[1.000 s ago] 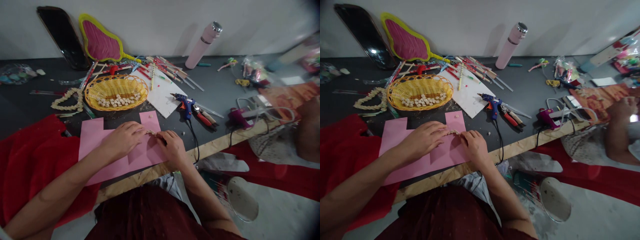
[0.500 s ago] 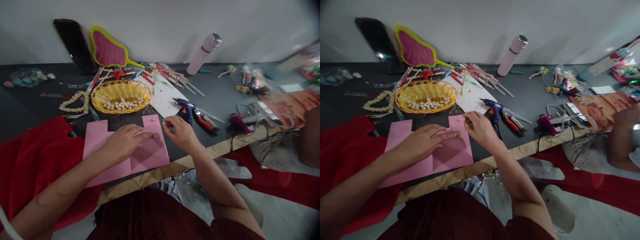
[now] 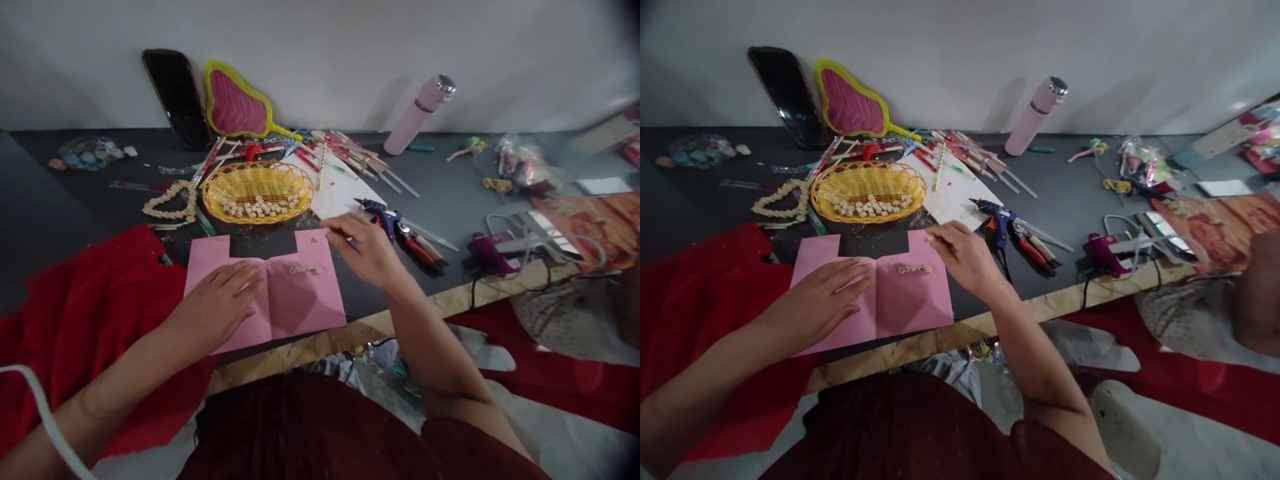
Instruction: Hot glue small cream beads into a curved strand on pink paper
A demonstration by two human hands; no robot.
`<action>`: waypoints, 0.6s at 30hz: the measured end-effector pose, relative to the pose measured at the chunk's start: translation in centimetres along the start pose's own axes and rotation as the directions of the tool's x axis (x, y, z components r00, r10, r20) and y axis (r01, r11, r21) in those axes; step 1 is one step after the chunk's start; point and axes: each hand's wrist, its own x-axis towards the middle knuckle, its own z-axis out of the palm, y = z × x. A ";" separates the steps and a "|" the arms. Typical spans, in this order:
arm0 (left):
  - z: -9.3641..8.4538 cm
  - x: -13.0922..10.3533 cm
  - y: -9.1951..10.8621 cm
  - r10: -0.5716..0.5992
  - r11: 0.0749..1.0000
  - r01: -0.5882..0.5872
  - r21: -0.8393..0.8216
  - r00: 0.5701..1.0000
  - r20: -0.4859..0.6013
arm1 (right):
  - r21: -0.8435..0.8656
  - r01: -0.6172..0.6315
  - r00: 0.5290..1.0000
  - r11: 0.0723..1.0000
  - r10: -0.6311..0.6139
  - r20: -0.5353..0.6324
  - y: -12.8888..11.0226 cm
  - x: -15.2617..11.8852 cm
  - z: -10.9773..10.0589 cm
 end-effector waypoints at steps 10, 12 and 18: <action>0.8 8.7 3.0 0.150 0.988 -0.152 0.026 0.986 0.075 | -0.162 -0.187 0.982 0.969 0.183 -0.042 -0.9 -8.2 4.1; 1.0 9.2 3.1 0.152 0.987 -0.155 0.034 0.985 0.080 | -0.202 -0.213 0.977 0.956 0.212 -0.030 -0.7 -8.3 4.7; 1.5 8.9 2.9 0.155 0.987 -0.158 0.027 0.983 0.098 | -0.266 -0.261 0.965 0.928 0.244 -0.097 -0.3 -8.4 5.9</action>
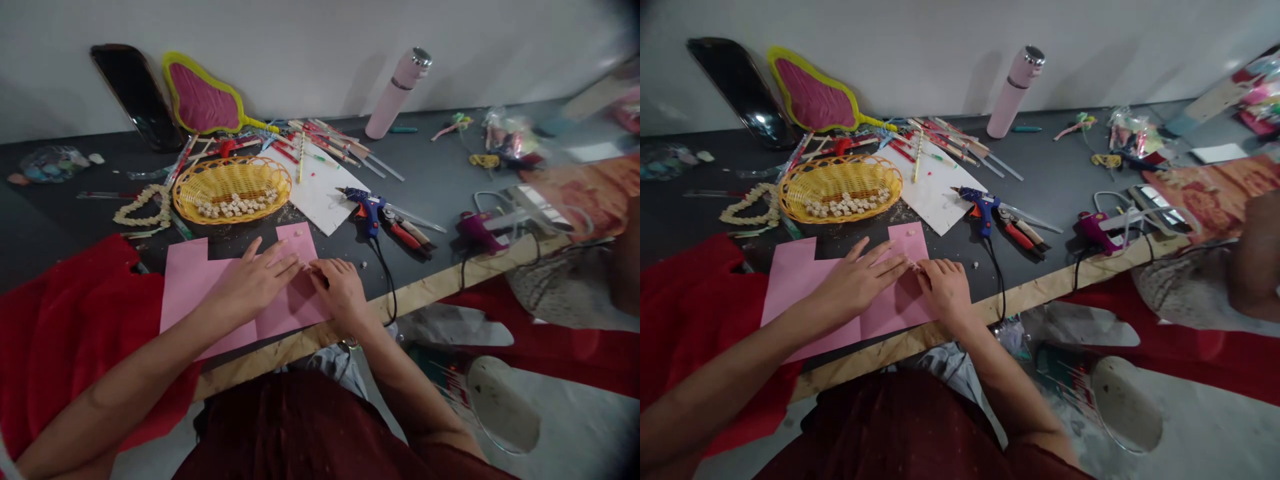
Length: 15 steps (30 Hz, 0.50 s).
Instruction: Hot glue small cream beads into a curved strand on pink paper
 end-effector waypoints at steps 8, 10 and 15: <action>0.9 -0.1 0.0 0.052 0.998 -0.051 0.037 0.998 -0.037 | 0.032 -0.006 1.000 0.999 0.006 -0.014 0.3 -0.2 0.5; 1.0 -0.1 0.0 0.056 0.998 -0.054 0.042 0.997 -0.047 | 0.072 0.018 0.999 0.997 -0.015 -0.042 0.5 -0.3 0.5; 1.0 -0.1 0.0 0.055 0.998 -0.054 0.030 0.997 -0.050 | 0.111 0.065 0.993 0.992 -0.053 -0.107 0.6 -0.3 0.3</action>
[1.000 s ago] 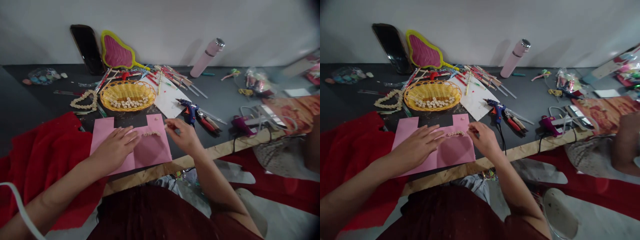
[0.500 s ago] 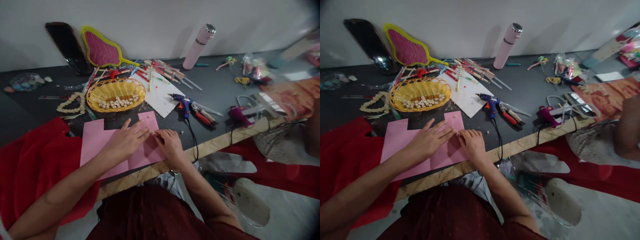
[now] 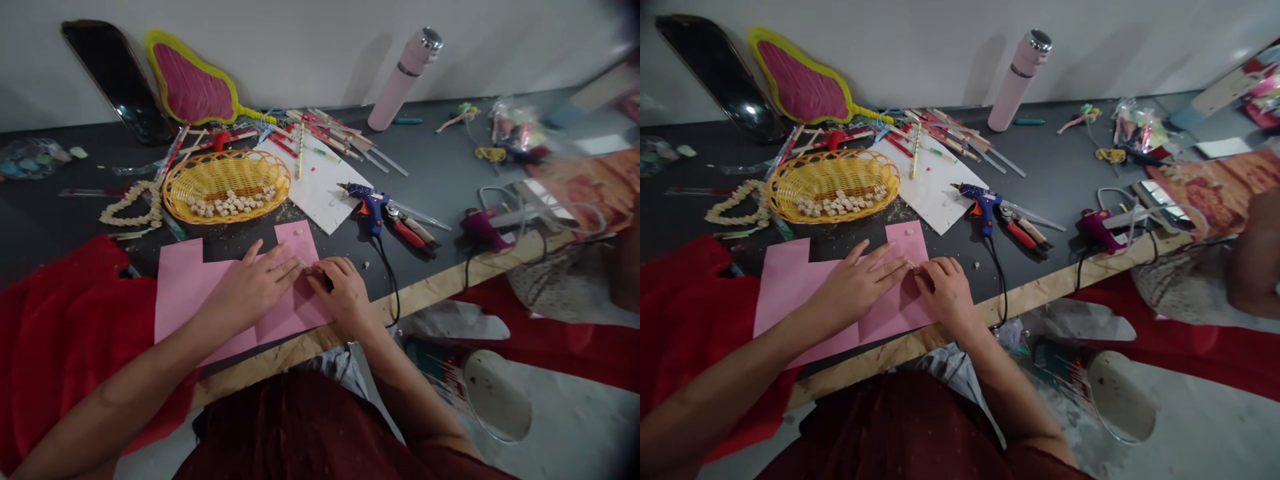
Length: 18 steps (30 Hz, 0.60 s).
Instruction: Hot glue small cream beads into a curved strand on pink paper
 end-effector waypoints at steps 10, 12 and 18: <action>0.0 0.0 0.0 0.001 1.000 0.000 -0.027 1.000 0.022 | -0.015 -0.031 0.998 0.999 0.032 0.058 -0.2 0.2 0.1; 0.0 0.0 0.1 -0.003 1.000 0.004 -0.029 1.000 0.021 | -0.019 -0.032 0.998 0.999 0.033 0.062 -0.2 0.3 0.1; -0.1 0.1 0.2 -0.011 1.000 0.011 -0.018 1.000 0.009 | -0.020 -0.013 0.999 1.000 0.014 0.048 -0.4 0.4 0.0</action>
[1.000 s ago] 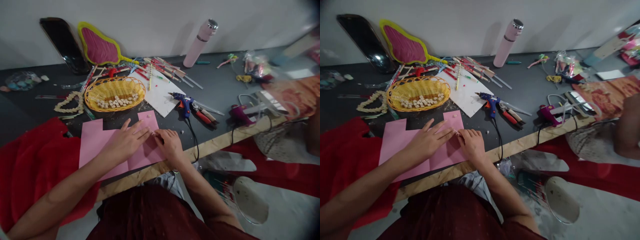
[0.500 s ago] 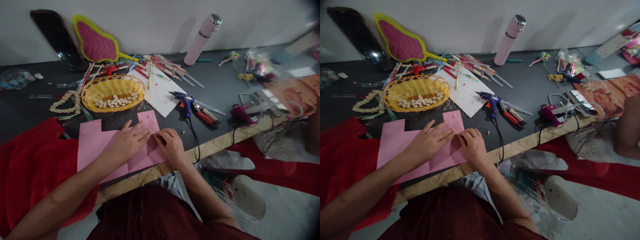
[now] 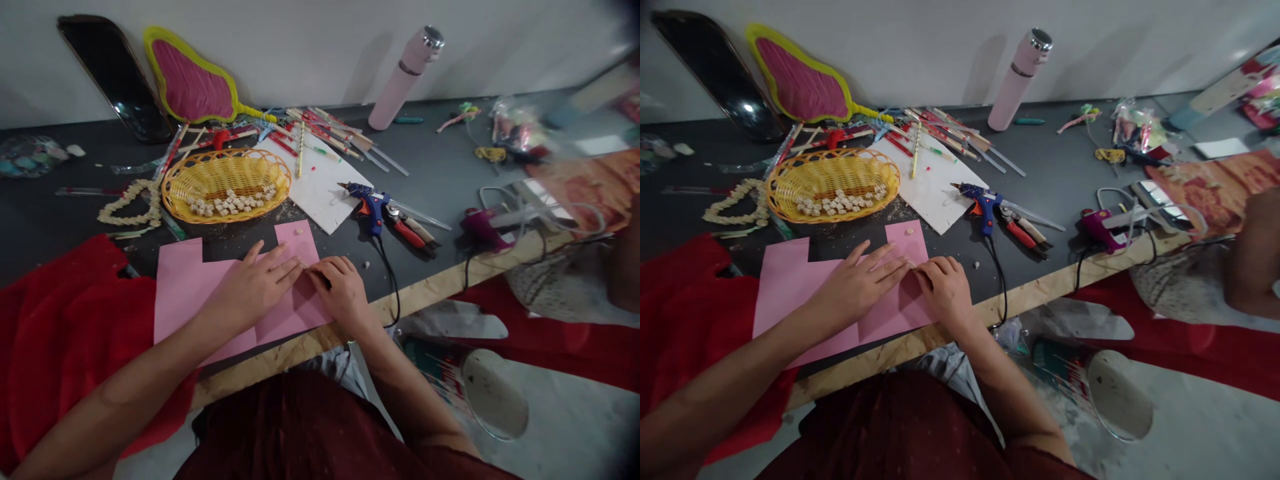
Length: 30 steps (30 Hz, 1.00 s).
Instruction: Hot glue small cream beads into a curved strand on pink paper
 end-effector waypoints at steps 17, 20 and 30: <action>-3.3 -1.3 -1.1 -0.067 0.996 0.070 0.062 0.997 -0.039 | -0.006 -0.009 0.999 1.000 0.009 0.043 0.4 0.0 0.2; -3.1 -2.7 -1.5 -0.097 0.993 0.102 0.054 0.991 -0.093 | 0.004 -0.018 1.000 1.000 0.018 0.021 0.3 0.1 0.2; -1.8 -4.4 1.3 -0.298 0.860 0.259 -0.439 0.954 -0.022 | 0.081 0.002 0.998 0.997 0.003 -0.060 0.1 -0.4 -0.4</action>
